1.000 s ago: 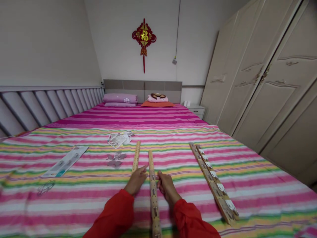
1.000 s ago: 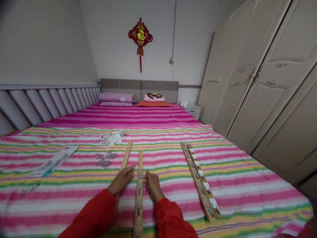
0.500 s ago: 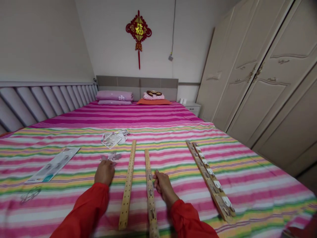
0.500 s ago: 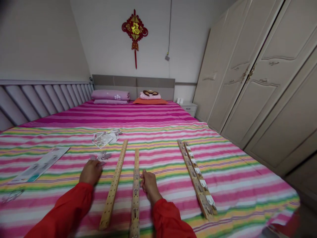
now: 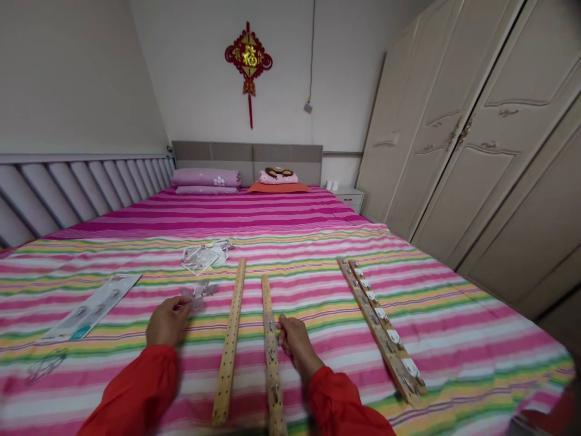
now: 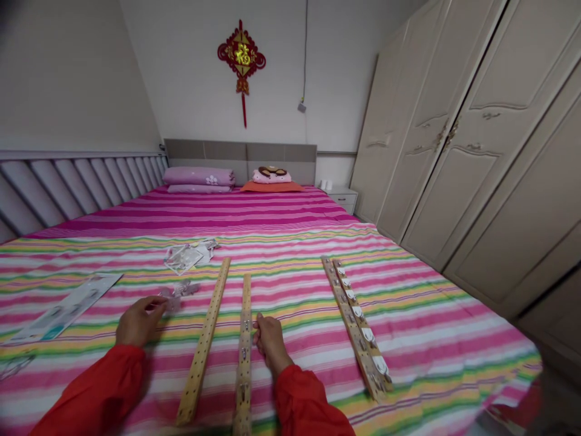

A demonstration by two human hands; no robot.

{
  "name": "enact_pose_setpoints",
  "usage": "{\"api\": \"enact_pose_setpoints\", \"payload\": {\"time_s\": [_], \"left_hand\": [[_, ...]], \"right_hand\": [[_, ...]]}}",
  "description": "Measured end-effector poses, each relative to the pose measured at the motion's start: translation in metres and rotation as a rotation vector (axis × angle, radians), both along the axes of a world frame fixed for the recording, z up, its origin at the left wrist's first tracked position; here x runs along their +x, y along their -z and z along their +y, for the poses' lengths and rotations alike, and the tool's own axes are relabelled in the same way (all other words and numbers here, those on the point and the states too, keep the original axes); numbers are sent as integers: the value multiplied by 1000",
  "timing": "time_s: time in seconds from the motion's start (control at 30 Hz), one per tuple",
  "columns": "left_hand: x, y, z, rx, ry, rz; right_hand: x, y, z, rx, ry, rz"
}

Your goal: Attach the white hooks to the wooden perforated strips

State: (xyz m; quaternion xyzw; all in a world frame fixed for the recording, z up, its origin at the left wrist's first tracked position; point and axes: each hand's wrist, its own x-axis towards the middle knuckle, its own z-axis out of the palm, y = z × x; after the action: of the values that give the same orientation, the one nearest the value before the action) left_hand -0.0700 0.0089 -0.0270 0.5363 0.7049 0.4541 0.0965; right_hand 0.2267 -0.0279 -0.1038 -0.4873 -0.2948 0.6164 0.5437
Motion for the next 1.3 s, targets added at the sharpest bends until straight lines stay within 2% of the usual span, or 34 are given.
{"api": "enact_pose_setpoints", "payload": {"time_s": [0.17, 0.33, 0.47, 0.53, 0.6, 0.77, 0.83, 0.9, 0.97, 1.07, 1.17, 1.3], "left_hand": [[-7, -2, 2, 26, -6, -169], [4, -2, 1, 61, -51, -391], [19, 1, -1, 64, -98, -774], [26, 3, -3, 61, -69, -974], [31, 5, -8, 48, -24, -1079], [43, 6, -23, 55, 68, -1124], [47, 7, -28, 58, 119, -1127], [51, 8, -31, 60, 161, -1118], [54, 8, -33, 68, 200, -1094], [57, 8, -38, 76, 256, -1052], [58, 9, -43, 64, 285, -1020], [54, 14, -44, 68, 312, -1011]], "right_hand": [[1, 1, 1, 2, -8, -3], [0, -1, 0, 10, -1, 6], [0, -3, -1, 3, -6, 10], [1, -4, -2, -9, -14, 6], [4, -7, -2, -4, -4, -16], [-7, -28, 2, 118, 98, -128], [-24, -42, 4, 171, 45, -156], [-47, -56, 5, 273, -127, -213], [-70, -69, 5, 292, -228, -256], [-95, -83, 4, 248, -178, -341], [-108, -87, 4, 167, -147, -391], [-115, -77, 5, 121, -142, -376]]}}
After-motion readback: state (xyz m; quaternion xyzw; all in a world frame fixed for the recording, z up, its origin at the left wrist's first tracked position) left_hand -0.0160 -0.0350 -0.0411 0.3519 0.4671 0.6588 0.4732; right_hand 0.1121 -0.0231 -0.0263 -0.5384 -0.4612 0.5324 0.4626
